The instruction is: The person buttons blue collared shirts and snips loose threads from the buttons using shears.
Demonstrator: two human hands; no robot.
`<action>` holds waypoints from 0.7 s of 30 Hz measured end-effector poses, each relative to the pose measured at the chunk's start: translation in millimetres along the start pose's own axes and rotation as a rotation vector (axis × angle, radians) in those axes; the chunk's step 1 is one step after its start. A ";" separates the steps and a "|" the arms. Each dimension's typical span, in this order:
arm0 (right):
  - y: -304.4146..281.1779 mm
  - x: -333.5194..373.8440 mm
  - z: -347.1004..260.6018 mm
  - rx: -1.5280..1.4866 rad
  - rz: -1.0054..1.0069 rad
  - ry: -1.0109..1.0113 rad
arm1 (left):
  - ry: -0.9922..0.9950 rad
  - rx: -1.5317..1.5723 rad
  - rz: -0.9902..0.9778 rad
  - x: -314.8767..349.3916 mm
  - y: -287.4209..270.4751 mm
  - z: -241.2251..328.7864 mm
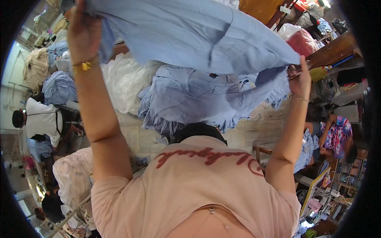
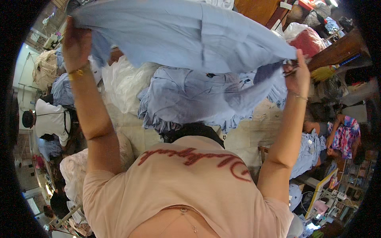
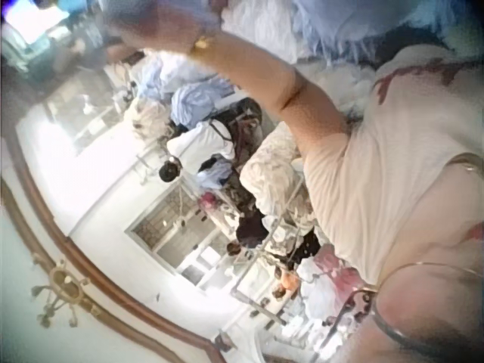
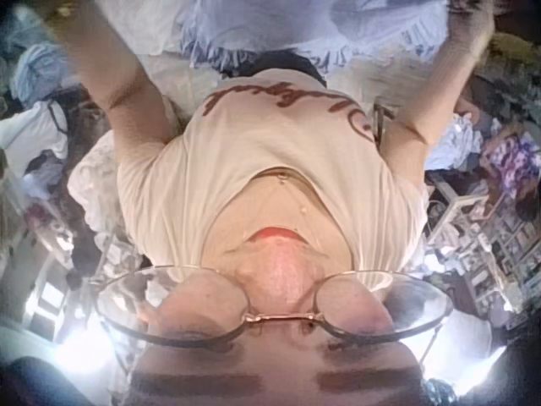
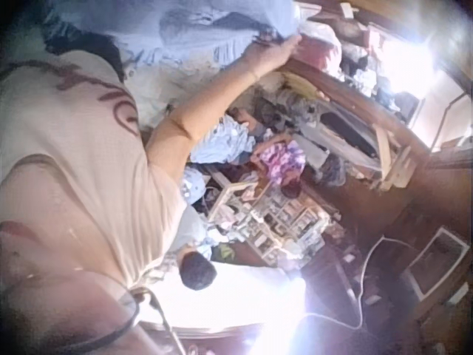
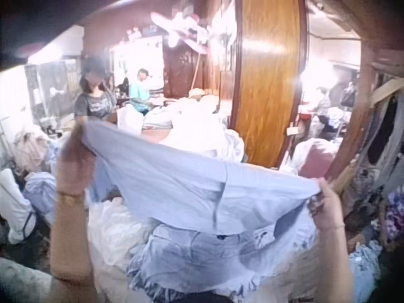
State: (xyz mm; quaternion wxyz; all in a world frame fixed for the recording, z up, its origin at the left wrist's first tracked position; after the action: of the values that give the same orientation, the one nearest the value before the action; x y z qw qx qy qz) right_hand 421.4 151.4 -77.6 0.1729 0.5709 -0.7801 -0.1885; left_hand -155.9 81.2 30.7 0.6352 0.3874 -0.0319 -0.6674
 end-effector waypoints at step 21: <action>-127.3 130.0 280.2 0.673 0.093 0.368 | -0.925 -0.916 0.877 314.7 -212.2 -82.9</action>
State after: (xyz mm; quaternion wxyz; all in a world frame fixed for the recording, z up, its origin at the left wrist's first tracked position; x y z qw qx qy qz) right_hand 353.1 19.0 -376.6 0.1210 0.5841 -0.7793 0.1917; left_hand -250.6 -115.6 -290.7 0.8595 -0.2784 -0.1647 -0.3959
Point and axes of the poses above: each hand's wrist, its own x-axis away from the middle knuckle, its own y-axis out of the palm, z = x × y, the point moved 6 cm from there along -x, towards the middle knuckle, and after that the axes turned 8 degrees about z, right-handed, at the moved point
